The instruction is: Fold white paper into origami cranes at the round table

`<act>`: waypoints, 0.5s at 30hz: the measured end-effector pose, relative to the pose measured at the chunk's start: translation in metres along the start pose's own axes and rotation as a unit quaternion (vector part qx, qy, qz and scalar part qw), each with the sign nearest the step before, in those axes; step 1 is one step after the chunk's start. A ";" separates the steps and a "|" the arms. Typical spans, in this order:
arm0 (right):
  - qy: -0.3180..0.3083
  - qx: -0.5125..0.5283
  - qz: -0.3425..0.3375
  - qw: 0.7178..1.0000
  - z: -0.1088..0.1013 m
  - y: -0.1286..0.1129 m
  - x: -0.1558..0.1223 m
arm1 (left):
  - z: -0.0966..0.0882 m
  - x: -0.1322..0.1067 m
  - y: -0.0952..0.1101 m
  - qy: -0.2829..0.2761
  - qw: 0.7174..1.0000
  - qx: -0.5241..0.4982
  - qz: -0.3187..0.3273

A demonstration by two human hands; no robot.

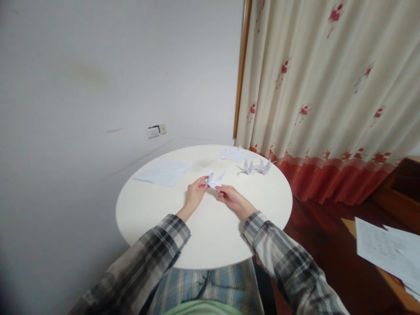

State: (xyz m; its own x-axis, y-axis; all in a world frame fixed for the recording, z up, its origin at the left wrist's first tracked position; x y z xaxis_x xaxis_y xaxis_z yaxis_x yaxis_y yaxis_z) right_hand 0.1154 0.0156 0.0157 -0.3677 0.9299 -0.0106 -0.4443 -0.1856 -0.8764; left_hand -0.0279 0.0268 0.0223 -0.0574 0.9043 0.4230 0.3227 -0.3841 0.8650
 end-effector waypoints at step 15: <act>0.047 -0.095 -0.079 0.991 -0.002 -0.003 0.000 | 0.004 0.004 -0.008 -0.011 0.999 -0.047 -0.012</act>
State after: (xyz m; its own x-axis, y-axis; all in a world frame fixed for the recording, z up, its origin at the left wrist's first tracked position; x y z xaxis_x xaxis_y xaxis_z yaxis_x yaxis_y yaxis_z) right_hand 0.1181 0.0170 0.0175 -0.2248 0.9696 0.0968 -0.3255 0.0189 -0.9454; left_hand -0.0266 0.0345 0.0161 -0.0430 0.9171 0.3963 0.2307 -0.3768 0.8971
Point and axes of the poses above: each hand's wrist, its own x-axis towards the middle knuckle, its own z-axis out of the palm, y = z × x, the point moved 2 cm from there along x, towards the middle knuckle, and after that the axes turned 2 degrees about -z, right-handed, at the moved point
